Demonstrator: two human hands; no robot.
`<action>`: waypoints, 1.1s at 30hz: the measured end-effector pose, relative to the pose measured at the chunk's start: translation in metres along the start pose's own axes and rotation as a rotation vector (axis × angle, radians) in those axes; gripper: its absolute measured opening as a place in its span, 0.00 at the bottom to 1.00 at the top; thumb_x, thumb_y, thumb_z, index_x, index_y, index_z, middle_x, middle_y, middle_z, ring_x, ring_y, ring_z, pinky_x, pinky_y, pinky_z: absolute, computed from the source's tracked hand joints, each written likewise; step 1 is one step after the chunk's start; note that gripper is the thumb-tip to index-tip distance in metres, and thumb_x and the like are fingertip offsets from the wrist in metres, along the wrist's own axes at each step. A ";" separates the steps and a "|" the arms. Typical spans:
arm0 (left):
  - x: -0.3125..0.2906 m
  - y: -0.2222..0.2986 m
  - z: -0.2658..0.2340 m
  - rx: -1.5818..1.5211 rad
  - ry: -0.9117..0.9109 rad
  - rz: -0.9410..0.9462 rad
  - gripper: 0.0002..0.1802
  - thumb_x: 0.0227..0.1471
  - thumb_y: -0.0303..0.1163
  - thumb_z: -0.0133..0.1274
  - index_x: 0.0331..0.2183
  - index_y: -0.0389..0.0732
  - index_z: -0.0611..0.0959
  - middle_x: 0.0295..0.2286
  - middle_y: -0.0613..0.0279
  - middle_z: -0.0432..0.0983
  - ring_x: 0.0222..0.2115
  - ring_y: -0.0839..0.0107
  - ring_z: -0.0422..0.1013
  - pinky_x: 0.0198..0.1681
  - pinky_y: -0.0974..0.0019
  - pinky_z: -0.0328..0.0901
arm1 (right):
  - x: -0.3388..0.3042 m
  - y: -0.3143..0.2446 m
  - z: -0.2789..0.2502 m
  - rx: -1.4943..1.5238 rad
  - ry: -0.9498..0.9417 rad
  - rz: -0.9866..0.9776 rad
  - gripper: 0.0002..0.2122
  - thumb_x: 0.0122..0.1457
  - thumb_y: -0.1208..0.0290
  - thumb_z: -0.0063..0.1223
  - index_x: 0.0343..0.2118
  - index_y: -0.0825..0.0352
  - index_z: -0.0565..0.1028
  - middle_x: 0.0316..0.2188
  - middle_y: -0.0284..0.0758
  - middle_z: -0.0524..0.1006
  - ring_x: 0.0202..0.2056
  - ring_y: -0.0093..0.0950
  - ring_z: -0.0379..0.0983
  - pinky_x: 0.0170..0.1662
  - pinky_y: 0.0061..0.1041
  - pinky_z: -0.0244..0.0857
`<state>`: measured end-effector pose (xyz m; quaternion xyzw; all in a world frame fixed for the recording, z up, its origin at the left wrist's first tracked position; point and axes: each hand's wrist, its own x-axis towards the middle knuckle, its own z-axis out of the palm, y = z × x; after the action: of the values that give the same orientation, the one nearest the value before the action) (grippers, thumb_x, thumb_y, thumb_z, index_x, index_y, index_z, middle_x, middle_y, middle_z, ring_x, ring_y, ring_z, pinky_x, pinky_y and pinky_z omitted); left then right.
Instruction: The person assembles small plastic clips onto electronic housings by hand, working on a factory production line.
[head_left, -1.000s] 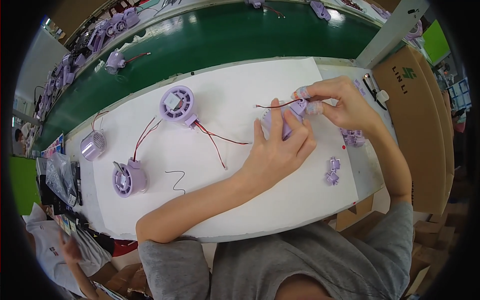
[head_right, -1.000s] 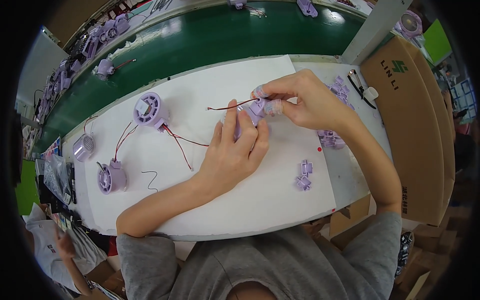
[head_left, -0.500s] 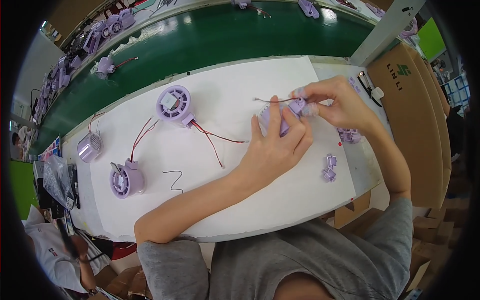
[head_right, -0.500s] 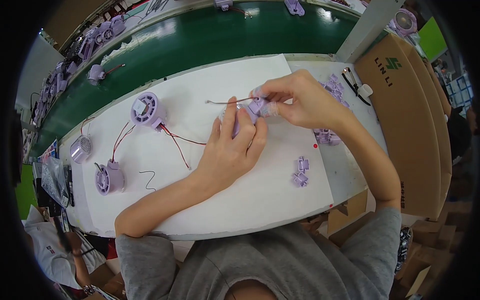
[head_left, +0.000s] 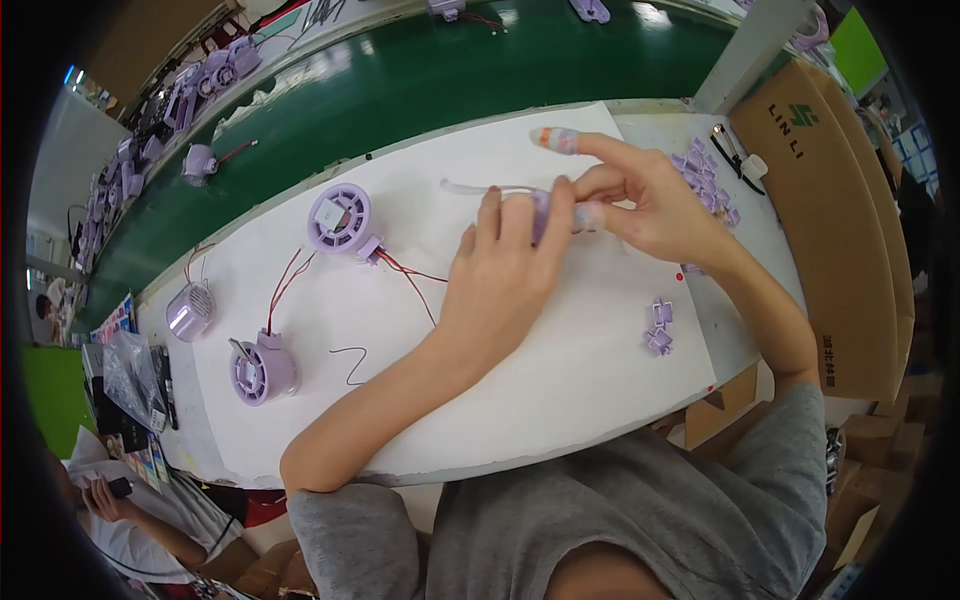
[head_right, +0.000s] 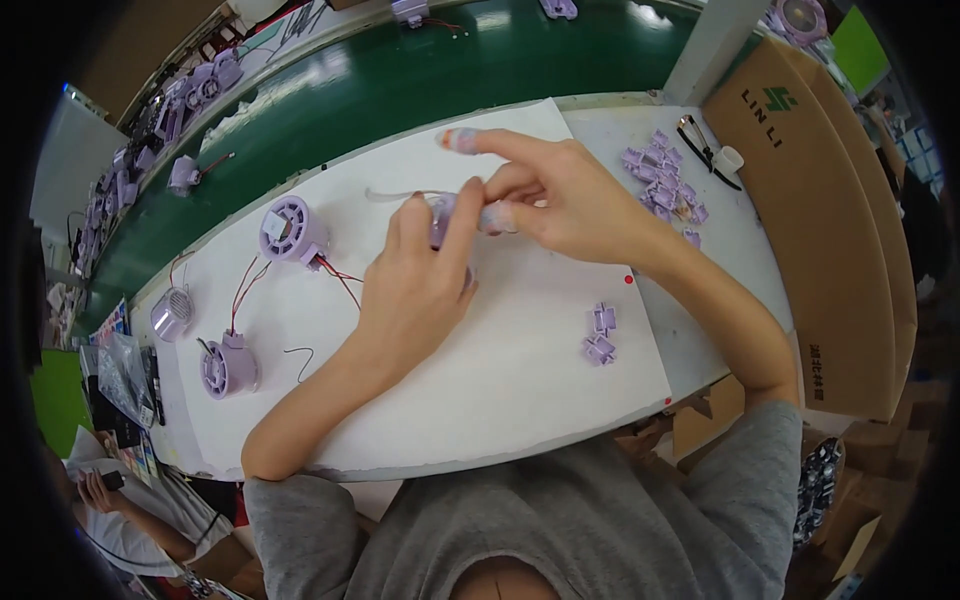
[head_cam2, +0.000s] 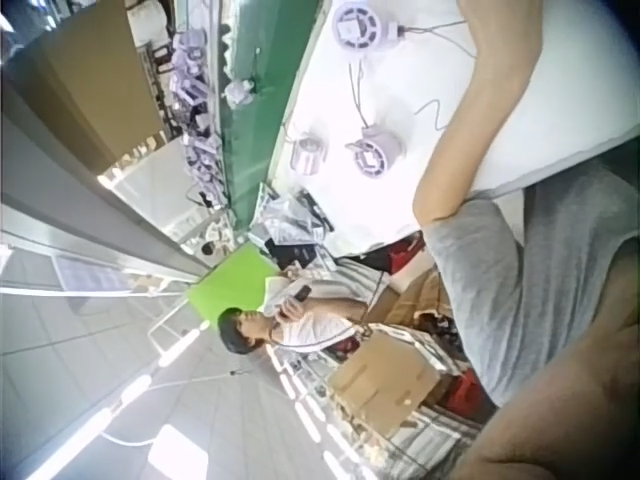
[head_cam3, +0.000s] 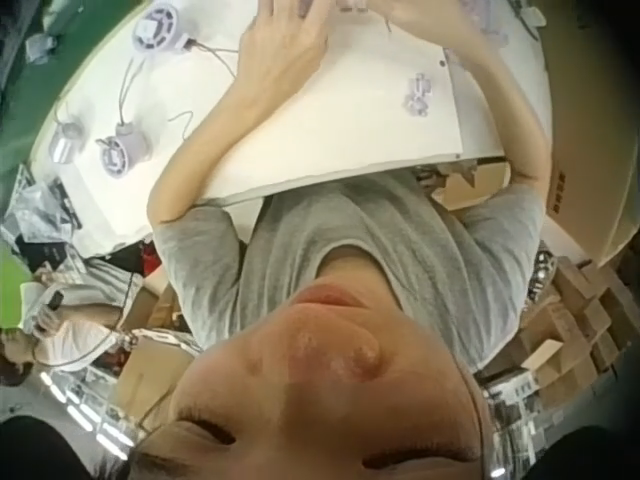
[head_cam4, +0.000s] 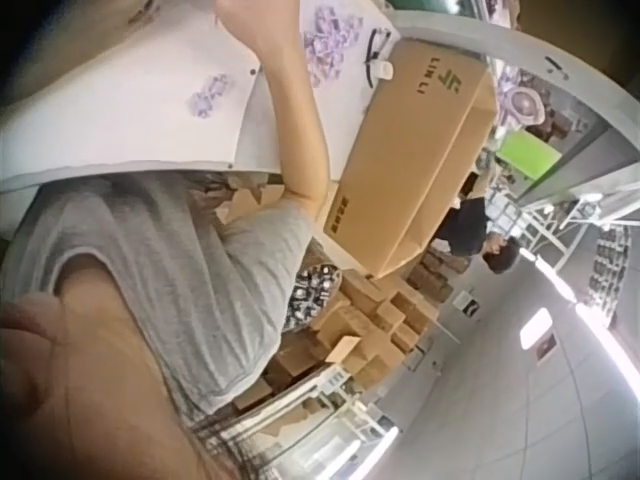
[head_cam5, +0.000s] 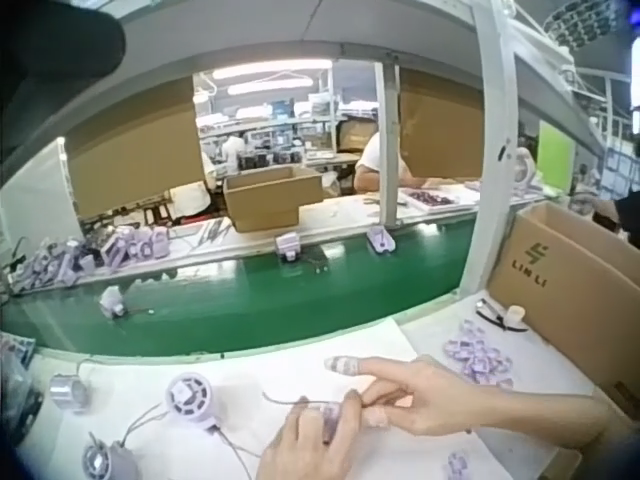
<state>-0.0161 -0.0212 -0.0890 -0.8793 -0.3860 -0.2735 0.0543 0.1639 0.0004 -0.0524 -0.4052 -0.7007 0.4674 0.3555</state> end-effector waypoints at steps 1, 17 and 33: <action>0.001 -0.003 -0.001 -0.096 -0.022 -0.053 0.35 0.33 0.23 0.54 0.49 0.42 0.66 0.33 0.52 0.60 0.34 0.53 0.67 0.27 0.62 0.69 | 0.000 -0.001 0.001 -0.197 0.009 -0.069 0.25 0.45 0.86 0.49 0.50 0.65 0.66 0.27 0.37 0.76 0.28 0.25 0.72 0.35 0.20 0.66; 0.039 -0.054 -0.031 -0.361 -0.119 -0.246 0.34 0.28 0.31 0.60 0.44 0.45 0.69 0.30 0.51 0.59 0.31 0.55 0.64 0.34 0.61 0.63 | 0.011 0.000 -0.029 -0.549 0.306 -0.321 0.16 0.48 0.84 0.48 0.42 0.67 0.70 0.25 0.35 0.74 0.29 0.22 0.71 0.34 0.21 0.64; 0.018 -0.387 -0.092 -0.114 -0.733 -0.844 0.47 0.32 0.68 0.51 0.46 0.39 0.72 0.37 0.56 0.72 0.37 0.65 0.68 0.34 0.64 0.66 | 0.029 0.003 0.014 -0.635 0.017 -0.107 0.14 0.42 0.86 0.48 0.36 0.71 0.71 0.40 0.40 0.72 0.35 0.37 0.71 0.36 0.27 0.67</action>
<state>-0.3210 0.2315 -0.0467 -0.6876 -0.6827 0.0314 -0.2453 0.1404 0.0223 -0.0561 -0.4623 -0.8289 0.2026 0.2411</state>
